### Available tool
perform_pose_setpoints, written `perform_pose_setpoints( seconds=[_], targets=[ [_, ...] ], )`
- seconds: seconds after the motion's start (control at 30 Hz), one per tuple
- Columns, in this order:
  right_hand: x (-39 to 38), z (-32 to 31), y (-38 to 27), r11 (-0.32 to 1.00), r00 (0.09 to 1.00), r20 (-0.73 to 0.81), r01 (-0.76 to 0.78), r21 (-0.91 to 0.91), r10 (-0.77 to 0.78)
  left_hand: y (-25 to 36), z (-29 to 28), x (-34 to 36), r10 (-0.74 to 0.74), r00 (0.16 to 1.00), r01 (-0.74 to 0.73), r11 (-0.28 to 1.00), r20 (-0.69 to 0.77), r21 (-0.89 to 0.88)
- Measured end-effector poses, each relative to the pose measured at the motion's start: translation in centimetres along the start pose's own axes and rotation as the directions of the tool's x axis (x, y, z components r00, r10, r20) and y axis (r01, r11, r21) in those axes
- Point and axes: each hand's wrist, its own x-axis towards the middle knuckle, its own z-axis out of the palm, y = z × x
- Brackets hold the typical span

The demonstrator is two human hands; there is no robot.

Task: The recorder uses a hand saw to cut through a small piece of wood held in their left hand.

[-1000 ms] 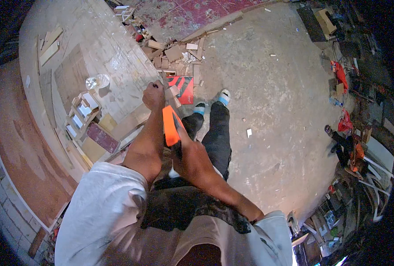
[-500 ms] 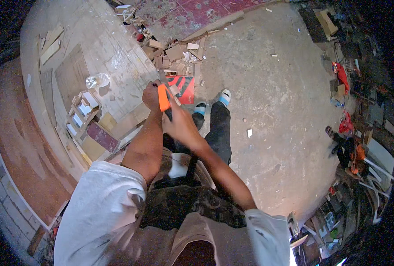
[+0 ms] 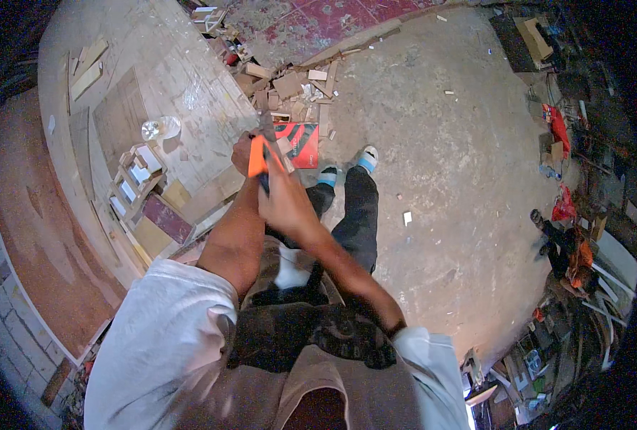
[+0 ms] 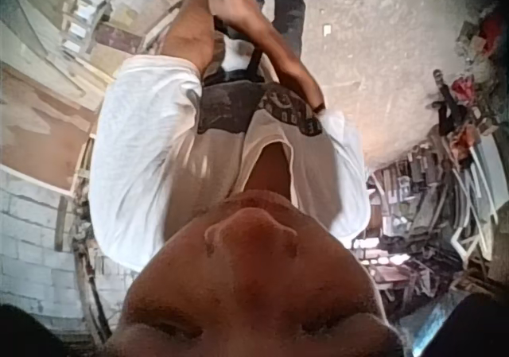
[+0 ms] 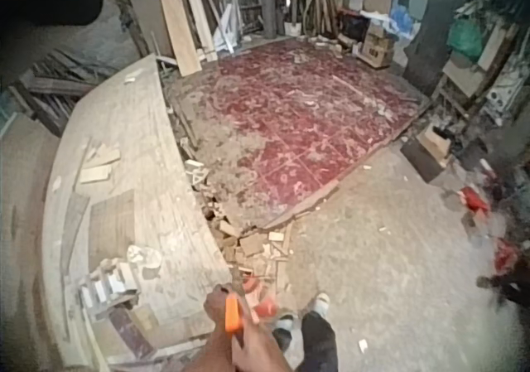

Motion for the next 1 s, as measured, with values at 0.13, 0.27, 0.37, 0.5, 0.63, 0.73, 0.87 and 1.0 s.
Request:
perform_pose_setpoints(
  seconds=[0.13,0.27,0.37,0.5,0.63,0.73,0.87,1.0],
  targets=[
    [-8.2,-4.6,-7.3,0.958,0.929,0.234,-0.284,-0.042,0.286,-0.9,-1.1,0.5,-0.021,0.989,0.032,0.996,-0.146,0.078],
    [-3.9,-1.1,-1.1,0.998,0.999,-0.018,0.044,0.034,-0.044,-0.5,-0.3,0.4,-0.009,0.994,0.017,0.998,-0.111,0.068],
    [-1.1,-0.1,-1.1,0.999,1.0,-0.004,-0.031,0.007,0.031,-1.3,0.7,0.6,0.028,0.999,-0.029,0.999,-0.036,-0.024],
    [-8.3,-3.8,-6.8,0.983,0.974,0.136,-0.183,0.002,0.181,-0.6,-1.7,0.4,-0.045,0.993,0.05,0.998,-0.111,0.043],
    [-6.8,-1.0,-1.0,0.989,0.989,-0.016,0.147,-0.024,-0.148,-0.5,-1.6,0.6,-0.039,0.996,0.043,0.998,-0.079,0.041],
    [-0.2,0.5,1.7,0.998,0.998,-0.026,0.063,0.002,-0.063,-0.3,0.6,0.1,-0.01,1.0,0.01,1.0,0.017,-0.021],
    [-5.8,-2.7,-4.7,0.983,0.969,0.164,-0.182,-0.024,0.184,-1.6,-0.1,0.8,-0.062,0.997,0.065,0.997,-0.05,0.042],
    [-8.1,-3.5,-5.7,0.987,0.972,0.17,-0.163,-0.014,0.163,-1.0,-2.0,0.4,-0.022,0.989,0.03,0.998,-0.148,0.052]
  ],
)
